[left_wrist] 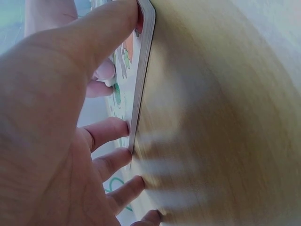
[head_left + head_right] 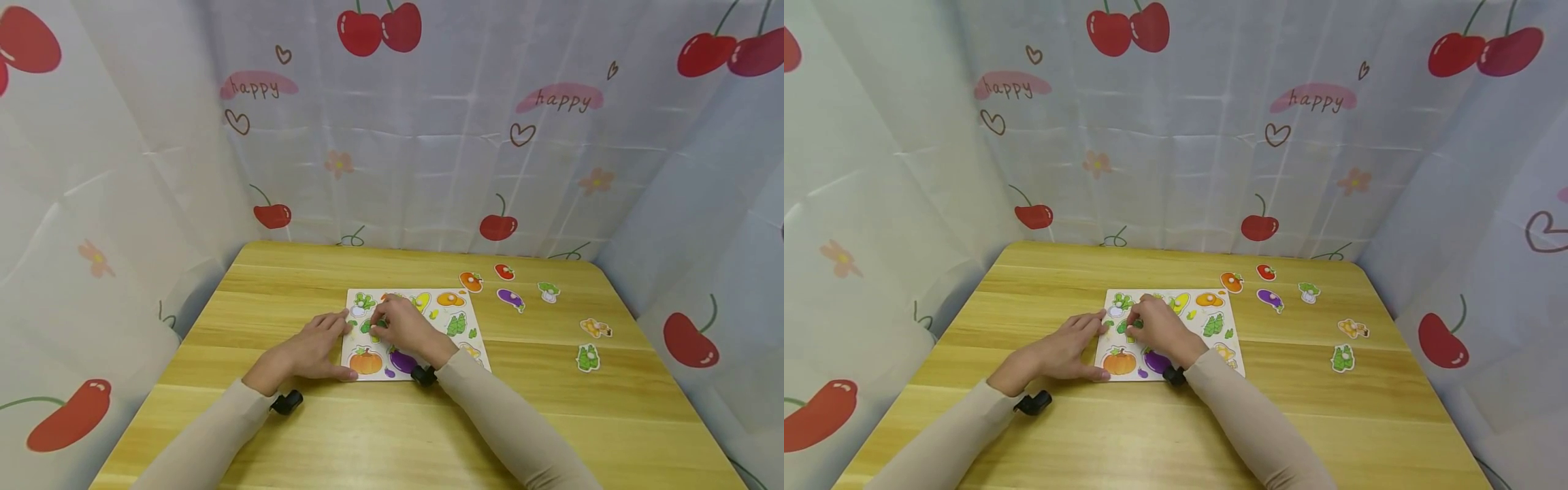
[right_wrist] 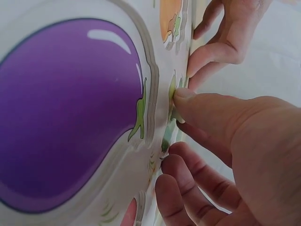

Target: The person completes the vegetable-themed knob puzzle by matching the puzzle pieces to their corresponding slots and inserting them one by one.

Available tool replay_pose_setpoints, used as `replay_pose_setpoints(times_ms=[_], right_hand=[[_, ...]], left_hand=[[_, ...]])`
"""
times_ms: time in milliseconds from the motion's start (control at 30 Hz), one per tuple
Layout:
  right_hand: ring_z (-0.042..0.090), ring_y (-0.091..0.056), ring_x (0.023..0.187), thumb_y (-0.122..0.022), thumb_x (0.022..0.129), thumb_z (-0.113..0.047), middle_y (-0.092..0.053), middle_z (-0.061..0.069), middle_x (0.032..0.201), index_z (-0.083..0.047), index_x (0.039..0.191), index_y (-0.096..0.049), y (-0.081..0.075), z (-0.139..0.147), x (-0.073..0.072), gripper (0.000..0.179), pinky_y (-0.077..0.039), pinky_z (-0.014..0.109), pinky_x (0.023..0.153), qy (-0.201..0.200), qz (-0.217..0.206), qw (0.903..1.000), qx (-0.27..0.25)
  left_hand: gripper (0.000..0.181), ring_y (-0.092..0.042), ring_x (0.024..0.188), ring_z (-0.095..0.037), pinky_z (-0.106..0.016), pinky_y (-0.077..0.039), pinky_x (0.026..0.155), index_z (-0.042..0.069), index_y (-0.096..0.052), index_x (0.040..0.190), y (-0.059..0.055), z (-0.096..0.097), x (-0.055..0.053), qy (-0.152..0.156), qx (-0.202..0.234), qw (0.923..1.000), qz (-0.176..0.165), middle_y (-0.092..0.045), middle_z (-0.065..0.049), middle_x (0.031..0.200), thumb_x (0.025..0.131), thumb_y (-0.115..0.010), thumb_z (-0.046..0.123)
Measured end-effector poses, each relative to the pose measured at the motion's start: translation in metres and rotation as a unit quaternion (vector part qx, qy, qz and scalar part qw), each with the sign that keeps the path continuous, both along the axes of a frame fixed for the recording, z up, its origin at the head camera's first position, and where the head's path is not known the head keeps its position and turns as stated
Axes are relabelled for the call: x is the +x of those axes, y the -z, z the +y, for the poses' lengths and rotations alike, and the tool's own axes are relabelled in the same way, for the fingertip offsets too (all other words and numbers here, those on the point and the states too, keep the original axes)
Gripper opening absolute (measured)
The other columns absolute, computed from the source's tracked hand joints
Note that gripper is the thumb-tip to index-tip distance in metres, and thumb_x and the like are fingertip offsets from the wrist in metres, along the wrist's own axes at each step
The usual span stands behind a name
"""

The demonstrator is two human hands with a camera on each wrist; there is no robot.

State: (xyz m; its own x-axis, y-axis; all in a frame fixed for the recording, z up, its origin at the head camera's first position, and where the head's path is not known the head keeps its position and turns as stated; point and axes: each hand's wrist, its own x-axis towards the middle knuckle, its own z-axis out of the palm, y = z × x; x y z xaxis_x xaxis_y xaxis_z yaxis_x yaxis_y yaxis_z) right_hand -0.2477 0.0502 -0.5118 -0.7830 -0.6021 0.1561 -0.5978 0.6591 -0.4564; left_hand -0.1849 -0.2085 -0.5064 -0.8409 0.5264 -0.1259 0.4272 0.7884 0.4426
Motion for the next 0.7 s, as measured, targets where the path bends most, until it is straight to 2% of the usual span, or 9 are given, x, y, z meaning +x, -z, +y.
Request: replay_pose_setpoints(times_ms=[133, 400, 700], right_hand=[[0.017, -0.068, 0.094, -0.091, 0.104, -0.021, -0.078, 0.006, 0.111, -0.013, 0.111, -0.089, -0.002, 0.003, 0.001, 0.01, -0.062, 0.034, 0.085, -0.002, -0.008, 1.0, -0.003], [0.021, -0.075, 0.104, -0.089, 0.106, -0.022, -0.078, 0.007, 0.118, -0.012, 0.12, -0.089, -0.008, 0.016, -0.003, 0.017, -0.067, 0.039, 0.093, 0.025, -0.03, 0.999, -0.021], [0.028, -0.079, 0.11, -0.087, 0.107, -0.019, -0.081, 0.009, 0.124, -0.016, 0.115, -0.09, -0.016, 0.037, -0.011, 0.009, -0.069, 0.046, 0.096, 0.052, -0.019, 0.9981, -0.027]], left_hand=[[0.098, -0.032, 0.171, -0.059, -0.077, -0.032, 0.139, 0.0, -0.051, 0.162, 0.0, 0.0, 0.0, 0.0, 0.0, 1.0, 0.001, -0.026, -0.029, 0.191, 0.097, -0.091, 0.062], [0.096, -0.033, 0.172, -0.058, -0.076, -0.031, 0.14, 0.0, -0.052, 0.16, -0.001, 0.0, 0.0, -0.001, -0.001, 1.0, 0.004, -0.027, -0.03, 0.191, 0.097, -0.092, 0.06], [0.096, -0.033, 0.172, -0.058, -0.076, -0.03, 0.141, 0.001, -0.052, 0.159, 0.001, 0.0, -0.001, -0.001, 0.001, 1.0, 0.003, -0.027, -0.03, 0.191, 0.096, -0.092, 0.061]])
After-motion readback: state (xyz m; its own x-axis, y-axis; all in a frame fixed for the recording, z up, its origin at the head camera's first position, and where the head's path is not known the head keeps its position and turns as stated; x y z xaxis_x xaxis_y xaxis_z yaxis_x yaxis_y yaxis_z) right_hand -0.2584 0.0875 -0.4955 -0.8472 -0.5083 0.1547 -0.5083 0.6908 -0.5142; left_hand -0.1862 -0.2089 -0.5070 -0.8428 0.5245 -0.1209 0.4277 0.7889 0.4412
